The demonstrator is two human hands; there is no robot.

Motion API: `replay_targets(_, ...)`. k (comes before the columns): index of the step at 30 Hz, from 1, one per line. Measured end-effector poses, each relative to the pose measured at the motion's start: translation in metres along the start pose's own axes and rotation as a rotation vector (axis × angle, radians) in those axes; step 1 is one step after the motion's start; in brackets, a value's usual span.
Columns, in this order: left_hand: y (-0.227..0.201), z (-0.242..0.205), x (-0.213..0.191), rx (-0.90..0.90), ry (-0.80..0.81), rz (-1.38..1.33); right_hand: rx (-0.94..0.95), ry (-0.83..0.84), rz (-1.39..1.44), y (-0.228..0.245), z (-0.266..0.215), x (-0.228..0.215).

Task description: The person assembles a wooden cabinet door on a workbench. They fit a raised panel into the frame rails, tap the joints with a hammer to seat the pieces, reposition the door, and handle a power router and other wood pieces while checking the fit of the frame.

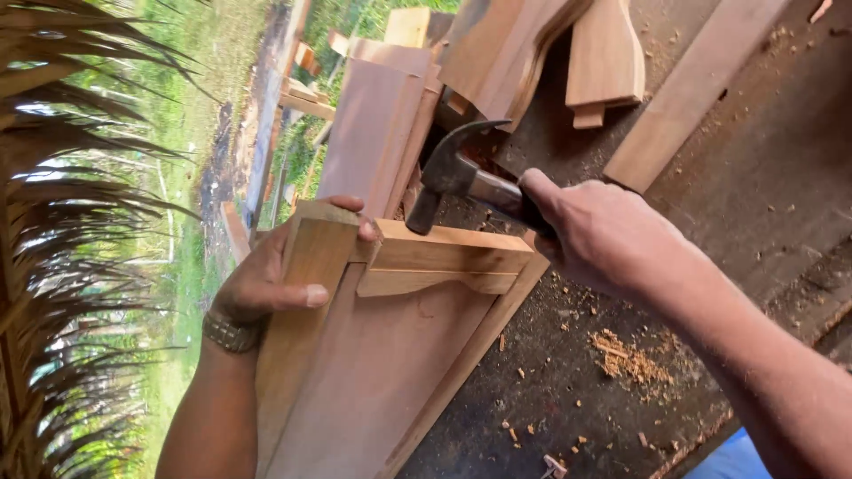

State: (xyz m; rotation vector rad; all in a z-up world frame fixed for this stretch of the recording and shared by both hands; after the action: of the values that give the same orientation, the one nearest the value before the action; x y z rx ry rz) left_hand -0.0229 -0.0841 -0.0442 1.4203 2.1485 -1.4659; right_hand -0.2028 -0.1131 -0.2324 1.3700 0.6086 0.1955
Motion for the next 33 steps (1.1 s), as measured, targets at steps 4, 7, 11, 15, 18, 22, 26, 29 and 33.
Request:
replay_targets(4, 0.0, -0.007, 0.001, 0.002, -0.031, 0.012, -0.052, -0.054, 0.012, 0.007, -0.006, -0.016)
replay_targets(7, -0.001, -0.007, -0.001, 0.02, -0.031, 0.024, 0.154, 0.068, 0.122, -0.01, -0.012, -0.012)
replay_targets(11, 0.004, -0.016, 0.001, -0.024, -0.057, -0.026, 0.069, -0.077, 0.256, -0.004, -0.01, -0.006)
replay_targets(15, 0.013, -0.008, -0.009, -0.045, -0.07, -0.016, -0.11, -0.051, 0.1, -0.001, -0.003, 0.013)
replay_targets(18, 0.025, -0.013, -0.017, -0.04, -0.08, -0.049, -0.002, -0.011, 0.12, -0.002, -0.002, 0.021)
replay_targets(22, 0.028, -0.011, -0.021, -0.051, -0.088, -0.067, -0.003, 0.002, 0.138, -0.004, 0.002, 0.029)
replay_targets(26, 0.035, -0.012, -0.025, -0.072, -0.084, -0.07, -0.021, -0.014, 0.179, -0.003, 0.003, 0.027)
replay_targets(29, 0.036, -0.012, -0.026, -0.073, -0.085, -0.054, -0.007, -0.014, 0.164, -0.003, 0.002, 0.023)
replay_targets(33, 0.038, -0.013, -0.027, -0.092, -0.103, -0.051, -0.016, -0.015, 0.212, -0.003, 0.001, 0.024)
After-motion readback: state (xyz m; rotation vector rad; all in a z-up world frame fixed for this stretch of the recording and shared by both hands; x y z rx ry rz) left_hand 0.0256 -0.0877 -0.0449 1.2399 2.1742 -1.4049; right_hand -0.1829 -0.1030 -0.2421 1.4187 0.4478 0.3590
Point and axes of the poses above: each hand's wrist, its own z-axis towards the middle knuckle, its own x-axis out of the palm, y = z × x, the point moved 10 cm from there along z, towards the middle knuckle, and after that the axes turned 13 degrees about z, right-handed, at the moved point
